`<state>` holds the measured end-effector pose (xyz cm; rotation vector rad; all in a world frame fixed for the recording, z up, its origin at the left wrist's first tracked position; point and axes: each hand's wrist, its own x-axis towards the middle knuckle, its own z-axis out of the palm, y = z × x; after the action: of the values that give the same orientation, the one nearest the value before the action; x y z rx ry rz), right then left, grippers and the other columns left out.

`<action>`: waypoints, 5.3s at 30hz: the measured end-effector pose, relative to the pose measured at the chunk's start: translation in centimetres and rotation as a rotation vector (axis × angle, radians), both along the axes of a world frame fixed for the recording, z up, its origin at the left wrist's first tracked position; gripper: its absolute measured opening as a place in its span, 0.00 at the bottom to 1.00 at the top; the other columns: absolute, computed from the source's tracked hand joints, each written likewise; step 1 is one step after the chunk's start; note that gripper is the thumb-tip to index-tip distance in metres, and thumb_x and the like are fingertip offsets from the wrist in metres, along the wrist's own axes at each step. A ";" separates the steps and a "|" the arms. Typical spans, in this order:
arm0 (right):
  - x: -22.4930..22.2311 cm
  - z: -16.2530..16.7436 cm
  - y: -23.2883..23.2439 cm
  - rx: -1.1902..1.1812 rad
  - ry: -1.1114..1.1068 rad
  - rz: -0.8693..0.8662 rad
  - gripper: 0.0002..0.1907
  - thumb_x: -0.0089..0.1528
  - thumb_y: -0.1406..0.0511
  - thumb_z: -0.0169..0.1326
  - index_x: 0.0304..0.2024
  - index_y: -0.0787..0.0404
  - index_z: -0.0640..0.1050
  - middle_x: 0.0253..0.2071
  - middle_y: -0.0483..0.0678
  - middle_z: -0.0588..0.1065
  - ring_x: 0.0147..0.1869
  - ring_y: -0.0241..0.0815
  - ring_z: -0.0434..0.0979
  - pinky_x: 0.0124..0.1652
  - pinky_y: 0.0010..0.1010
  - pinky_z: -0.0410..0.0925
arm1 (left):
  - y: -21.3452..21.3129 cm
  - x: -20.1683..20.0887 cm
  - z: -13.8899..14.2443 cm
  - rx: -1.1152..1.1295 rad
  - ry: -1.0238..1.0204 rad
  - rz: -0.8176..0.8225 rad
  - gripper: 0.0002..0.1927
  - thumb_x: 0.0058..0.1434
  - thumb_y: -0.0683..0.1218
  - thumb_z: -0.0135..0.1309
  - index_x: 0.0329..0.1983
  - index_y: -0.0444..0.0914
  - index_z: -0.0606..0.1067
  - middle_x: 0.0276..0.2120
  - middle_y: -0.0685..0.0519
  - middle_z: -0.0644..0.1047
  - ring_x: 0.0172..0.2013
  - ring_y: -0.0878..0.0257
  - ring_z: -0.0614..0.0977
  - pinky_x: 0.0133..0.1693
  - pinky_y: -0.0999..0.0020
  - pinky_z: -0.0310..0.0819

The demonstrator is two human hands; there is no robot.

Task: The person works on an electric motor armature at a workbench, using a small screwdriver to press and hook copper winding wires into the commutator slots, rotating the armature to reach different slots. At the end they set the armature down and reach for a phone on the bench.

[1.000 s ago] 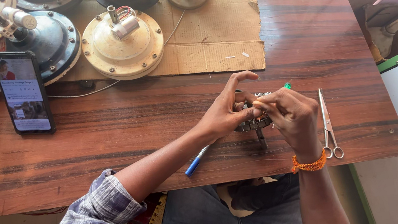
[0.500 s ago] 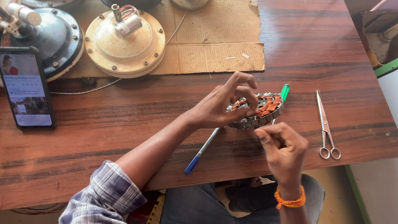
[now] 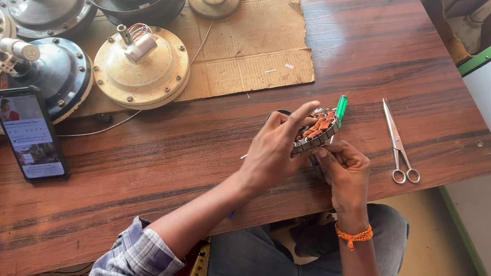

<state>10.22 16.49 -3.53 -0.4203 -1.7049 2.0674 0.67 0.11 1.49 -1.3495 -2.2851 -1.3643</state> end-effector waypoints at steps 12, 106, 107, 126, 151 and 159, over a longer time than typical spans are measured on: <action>0.9 -1.5 0.6 0.095 0.072 -0.031 0.04 0.63 0.72 0.62 0.40 0.66 0.80 0.28 0.35 0.73 0.26 0.19 0.62 0.24 0.15 0.52 | -2.5 -5.8 0.2 -0.187 0.023 -0.235 0.37 0.54 0.58 0.69 0.67 0.52 0.71 0.48 0.58 0.82 0.44 0.57 0.77 0.50 0.58 0.74; 2.5 2.3 2.0 0.716 0.021 -0.241 0.03 0.66 0.72 0.64 0.42 0.65 0.82 0.26 0.35 0.67 0.29 0.23 0.55 0.28 0.21 0.49 | -0.2 -0.5 0.1 0.103 0.434 0.167 0.21 0.63 0.53 0.67 0.55 0.44 0.74 0.46 0.56 0.77 0.46 0.61 0.80 0.46 0.65 0.78; 2.3 2.9 2.5 0.740 0.040 -0.236 0.04 0.65 0.72 0.65 0.42 0.64 0.83 0.26 0.36 0.66 0.30 0.23 0.55 0.29 0.21 0.49 | -0.2 -0.7 -0.1 0.102 0.465 0.159 0.19 0.63 0.52 0.67 0.53 0.43 0.75 0.45 0.56 0.77 0.44 0.62 0.80 0.44 0.65 0.78; -5.0 11.3 0.6 1.161 0.118 0.152 0.05 0.64 0.70 0.64 0.42 0.62 0.82 0.30 0.46 0.81 0.30 0.29 0.79 0.27 0.22 0.67 | 0.0 -1.4 -0.6 0.352 -0.311 -0.106 0.37 0.56 0.50 0.70 0.63 0.42 0.62 0.49 0.52 0.79 0.45 0.61 0.79 0.51 0.61 0.76; 0.3 2.6 -2.3 0.445 0.016 0.047 0.05 0.63 0.72 0.63 0.33 0.65 0.78 0.24 0.32 0.66 0.28 0.21 0.58 0.27 0.18 0.52 | -1.7 -6.4 -1.2 0.139 0.156 -0.238 0.35 0.64 0.47 0.64 0.70 0.46 0.60 0.45 0.64 0.84 0.46 0.57 0.76 0.57 0.61 0.65; 0.0 1.7 1.2 0.489 -0.064 -0.160 0.03 0.62 0.72 0.64 0.35 0.65 0.81 0.25 0.35 0.69 0.28 0.22 0.59 0.27 0.18 0.52 | -1.2 -1.5 1.5 0.092 0.248 -0.009 0.33 0.55 0.59 0.66 0.60 0.42 0.72 0.44 0.55 0.79 0.43 0.53 0.74 0.52 0.59 0.68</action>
<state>10.27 17.72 -1.86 -0.4471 -2.0585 1.4720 -0.87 -1.09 2.95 -1.4131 -2.0333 -1.2121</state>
